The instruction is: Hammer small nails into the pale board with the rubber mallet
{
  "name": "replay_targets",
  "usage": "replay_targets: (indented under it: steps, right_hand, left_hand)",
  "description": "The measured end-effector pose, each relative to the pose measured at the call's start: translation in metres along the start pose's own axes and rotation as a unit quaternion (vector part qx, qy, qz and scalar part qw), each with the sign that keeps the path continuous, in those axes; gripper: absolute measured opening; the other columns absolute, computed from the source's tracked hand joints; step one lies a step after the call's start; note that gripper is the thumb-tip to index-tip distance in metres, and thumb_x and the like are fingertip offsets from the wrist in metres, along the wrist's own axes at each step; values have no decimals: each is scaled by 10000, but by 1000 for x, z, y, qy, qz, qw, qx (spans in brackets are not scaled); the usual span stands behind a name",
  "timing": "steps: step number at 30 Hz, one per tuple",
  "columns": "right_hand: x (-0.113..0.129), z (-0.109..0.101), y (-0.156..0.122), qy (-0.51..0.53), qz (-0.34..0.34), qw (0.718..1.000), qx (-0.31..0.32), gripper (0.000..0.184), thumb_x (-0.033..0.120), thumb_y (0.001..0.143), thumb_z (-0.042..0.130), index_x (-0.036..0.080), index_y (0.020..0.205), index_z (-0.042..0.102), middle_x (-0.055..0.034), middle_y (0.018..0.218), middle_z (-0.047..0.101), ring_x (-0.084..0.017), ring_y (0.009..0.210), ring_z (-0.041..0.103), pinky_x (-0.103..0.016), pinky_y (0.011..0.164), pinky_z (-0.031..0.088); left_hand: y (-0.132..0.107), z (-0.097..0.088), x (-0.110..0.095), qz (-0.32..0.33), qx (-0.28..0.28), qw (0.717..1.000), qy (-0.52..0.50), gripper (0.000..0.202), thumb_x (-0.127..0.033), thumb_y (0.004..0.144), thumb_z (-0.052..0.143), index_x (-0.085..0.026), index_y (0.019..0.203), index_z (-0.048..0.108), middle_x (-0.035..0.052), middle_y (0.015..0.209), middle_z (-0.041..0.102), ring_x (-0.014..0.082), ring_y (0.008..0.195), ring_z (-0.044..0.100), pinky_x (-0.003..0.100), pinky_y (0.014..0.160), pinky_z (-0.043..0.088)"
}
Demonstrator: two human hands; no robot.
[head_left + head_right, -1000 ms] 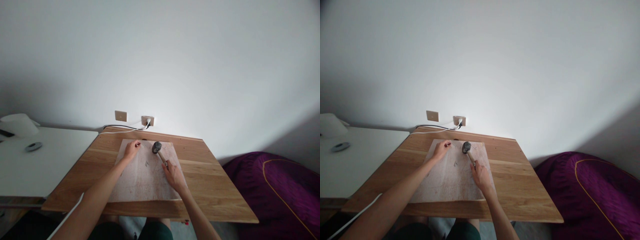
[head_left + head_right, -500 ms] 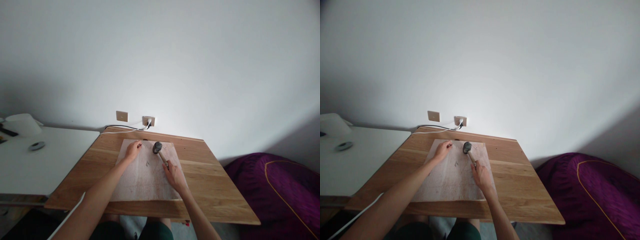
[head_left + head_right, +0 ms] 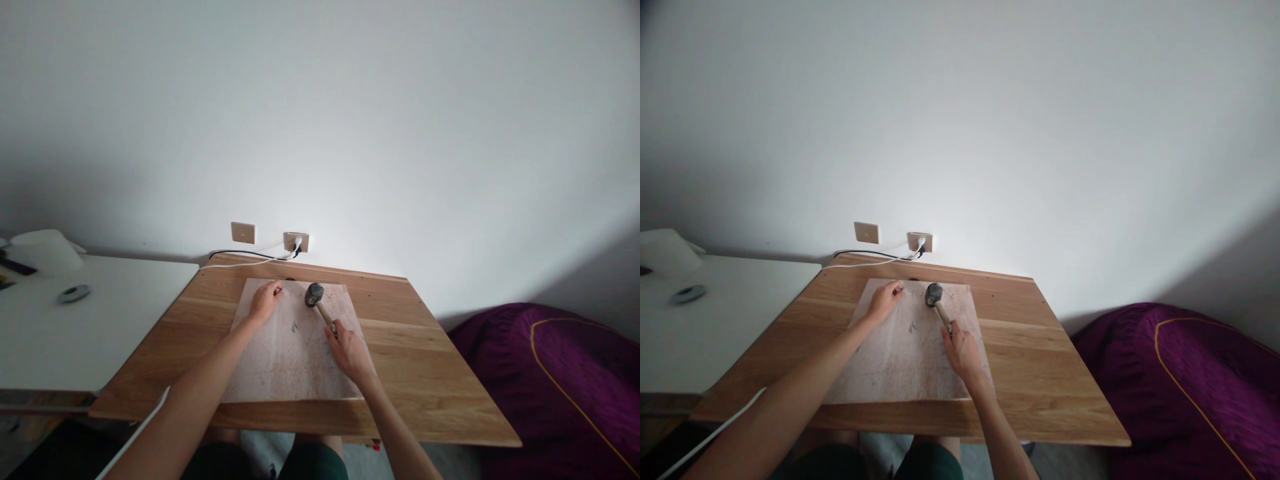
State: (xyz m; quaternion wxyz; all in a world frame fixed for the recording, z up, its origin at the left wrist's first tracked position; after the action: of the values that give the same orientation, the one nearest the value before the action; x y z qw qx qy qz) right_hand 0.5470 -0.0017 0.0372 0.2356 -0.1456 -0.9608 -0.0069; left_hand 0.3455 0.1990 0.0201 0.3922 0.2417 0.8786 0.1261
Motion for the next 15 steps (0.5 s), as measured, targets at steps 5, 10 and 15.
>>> replay_targets:
  steps: [5,10,15]
  right_hand:
    - [-2,1,1,-9,-11,1000,-10,331,355,1104,420,162,1256,640,-148,1025,796,-274,1020,755,-285,758,449]
    - [-1,0,1,-17,10,1000,3,333,369,1108,415,179,1272,634,-139,1038,801,-267,1028,757,-283,755,451]
    - [3,-2,-1,-12,9,1000,4,320,347,1106,429,175,1278,638,-142,1036,803,-277,1038,759,-294,780,464]
  left_hand:
    - [0,-2,-1,-5,-6,1000,2,83,-189,890,628,-224,882,703,21,869,765,188,794,691,272,769,482]
    - [0,-5,-1,-20,-14,999,23,99,-204,900,620,-232,879,713,18,829,755,185,762,682,266,731,465]
    - [1,-2,-2,-26,9,999,35,104,-188,898,624,-234,856,708,20,833,756,180,736,666,263,686,430]
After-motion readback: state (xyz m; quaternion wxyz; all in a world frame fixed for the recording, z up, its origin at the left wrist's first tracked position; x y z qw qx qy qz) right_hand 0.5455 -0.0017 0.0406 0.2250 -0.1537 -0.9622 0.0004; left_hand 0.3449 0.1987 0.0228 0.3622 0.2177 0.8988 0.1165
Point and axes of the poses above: each hand's wrist, its own y-axis towards the middle knuckle, its own z-axis out of the palm, x = y × z, the point moved 6 cm from there along y, towards the middle knuckle
